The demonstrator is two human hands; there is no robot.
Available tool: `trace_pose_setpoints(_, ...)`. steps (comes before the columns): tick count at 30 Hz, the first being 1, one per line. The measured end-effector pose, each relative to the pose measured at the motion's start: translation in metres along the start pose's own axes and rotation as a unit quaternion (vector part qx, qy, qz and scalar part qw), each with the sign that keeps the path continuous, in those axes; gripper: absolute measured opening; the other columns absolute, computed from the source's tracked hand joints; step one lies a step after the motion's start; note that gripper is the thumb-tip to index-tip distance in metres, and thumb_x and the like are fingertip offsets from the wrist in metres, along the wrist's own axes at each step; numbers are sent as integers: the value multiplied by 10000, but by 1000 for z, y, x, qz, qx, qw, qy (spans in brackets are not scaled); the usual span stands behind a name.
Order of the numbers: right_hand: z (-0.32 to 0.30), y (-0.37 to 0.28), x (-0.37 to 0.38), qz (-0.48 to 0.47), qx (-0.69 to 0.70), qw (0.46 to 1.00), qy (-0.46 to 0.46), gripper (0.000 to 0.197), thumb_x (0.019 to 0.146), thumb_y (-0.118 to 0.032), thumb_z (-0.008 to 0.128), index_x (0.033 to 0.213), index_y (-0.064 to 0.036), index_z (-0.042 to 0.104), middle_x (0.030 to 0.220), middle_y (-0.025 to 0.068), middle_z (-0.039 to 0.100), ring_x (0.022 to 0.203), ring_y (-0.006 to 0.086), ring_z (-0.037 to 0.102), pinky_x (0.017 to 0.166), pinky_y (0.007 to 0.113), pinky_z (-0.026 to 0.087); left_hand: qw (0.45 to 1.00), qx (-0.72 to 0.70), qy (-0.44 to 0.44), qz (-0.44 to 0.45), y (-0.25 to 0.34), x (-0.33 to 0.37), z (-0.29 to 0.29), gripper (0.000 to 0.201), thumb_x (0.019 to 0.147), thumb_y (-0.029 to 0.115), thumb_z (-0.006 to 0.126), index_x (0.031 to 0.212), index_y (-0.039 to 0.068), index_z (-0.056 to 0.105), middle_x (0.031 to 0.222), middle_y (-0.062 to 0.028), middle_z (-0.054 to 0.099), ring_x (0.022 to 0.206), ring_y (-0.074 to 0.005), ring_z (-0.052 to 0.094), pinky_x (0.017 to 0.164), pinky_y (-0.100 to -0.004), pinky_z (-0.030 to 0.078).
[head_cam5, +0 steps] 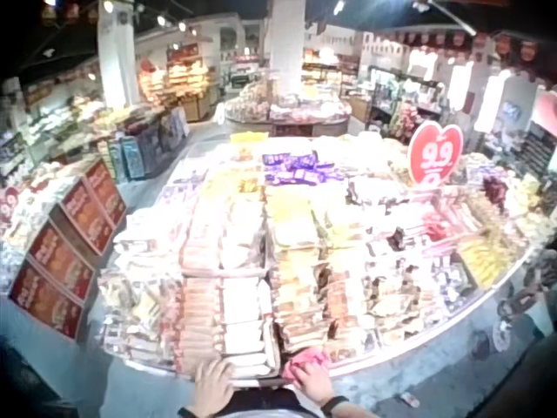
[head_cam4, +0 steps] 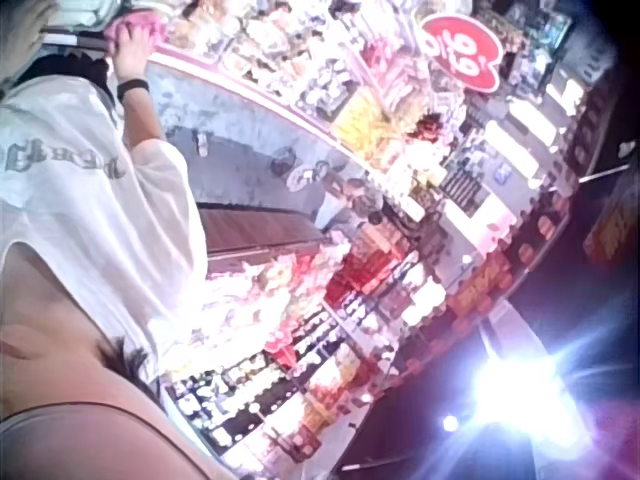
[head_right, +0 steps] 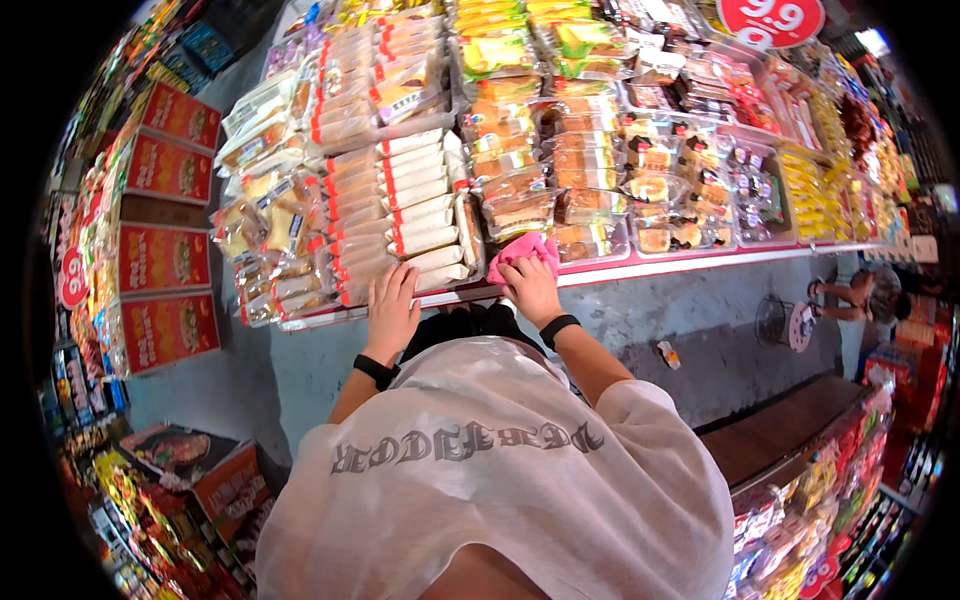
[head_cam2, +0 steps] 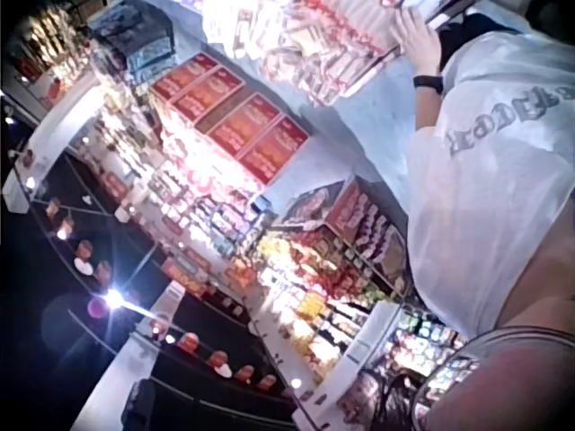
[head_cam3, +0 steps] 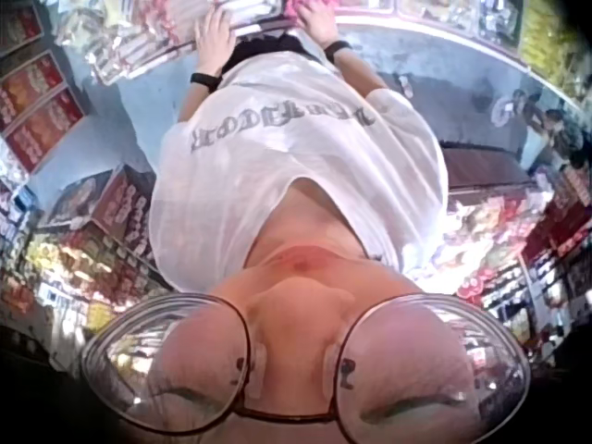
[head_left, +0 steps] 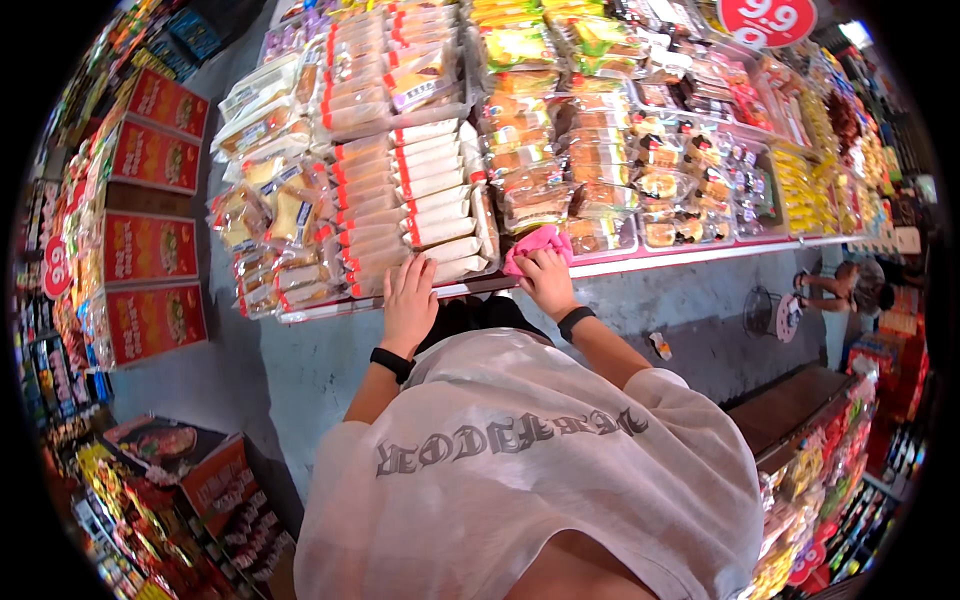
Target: The person wipes the front edge and top surface of a bread shelf using a pink cloth, moving along the length of the display unit and periodically adjusting packaged items.
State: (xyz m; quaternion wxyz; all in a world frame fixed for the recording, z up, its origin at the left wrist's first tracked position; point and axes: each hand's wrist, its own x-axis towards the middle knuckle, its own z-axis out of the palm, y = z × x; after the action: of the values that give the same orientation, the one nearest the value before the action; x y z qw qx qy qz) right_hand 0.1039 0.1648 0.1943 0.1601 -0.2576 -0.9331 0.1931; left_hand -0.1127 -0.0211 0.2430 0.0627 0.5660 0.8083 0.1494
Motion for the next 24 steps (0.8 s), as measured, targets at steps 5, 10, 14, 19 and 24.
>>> trace_pose_setpoints(5,0,-15,-7,-44,35,997,-50,343,790,-180,680,1129,-144,647,998,70,598,979,278,550,862,457,432,1000,12,-14,-3,1,-8,-3,600,804,130,639,1374,97,456,1413,-91,432,1370,-272,349,1120,-550,246)
trace_pose_setpoints(10,17,-63,1,10,249,963,-106,390,907,-150,566,1294,-105,556,1103,192,643,960,370,619,837,451,495,999,30,-13,19,3,0,-1,538,823,149,617,1343,101,490,1396,-99,450,1369,-260,351,1096,-572,279)
trace_pose_setpoints(14,18,-86,22,-74,232,965,-101,413,912,-147,533,1322,-98,527,1107,211,638,996,363,621,841,456,497,998,6,-22,54,-9,9,-7,555,826,134,600,1363,101,468,1408,-100,437,1356,-280,362,1113,-553,259)
trace_pose_setpoints(19,31,-116,44,-85,153,949,-261,456,888,-150,535,1340,-103,509,1108,189,647,997,352,629,844,448,504,995,-26,13,97,-50,0,-29,533,812,118,592,1338,98,508,1367,-104,476,1317,-275,401,1104,-540,285)
trace_pose_setpoints(24,43,-150,55,-157,137,936,-283,425,894,-139,542,1317,-100,519,994,169,666,907,351,632,782,456,501,993,-88,72,32,-101,-30,-40,565,786,146,659,1327,80,509,1313,-113,507,1286,-290,431,1093,-507,310)
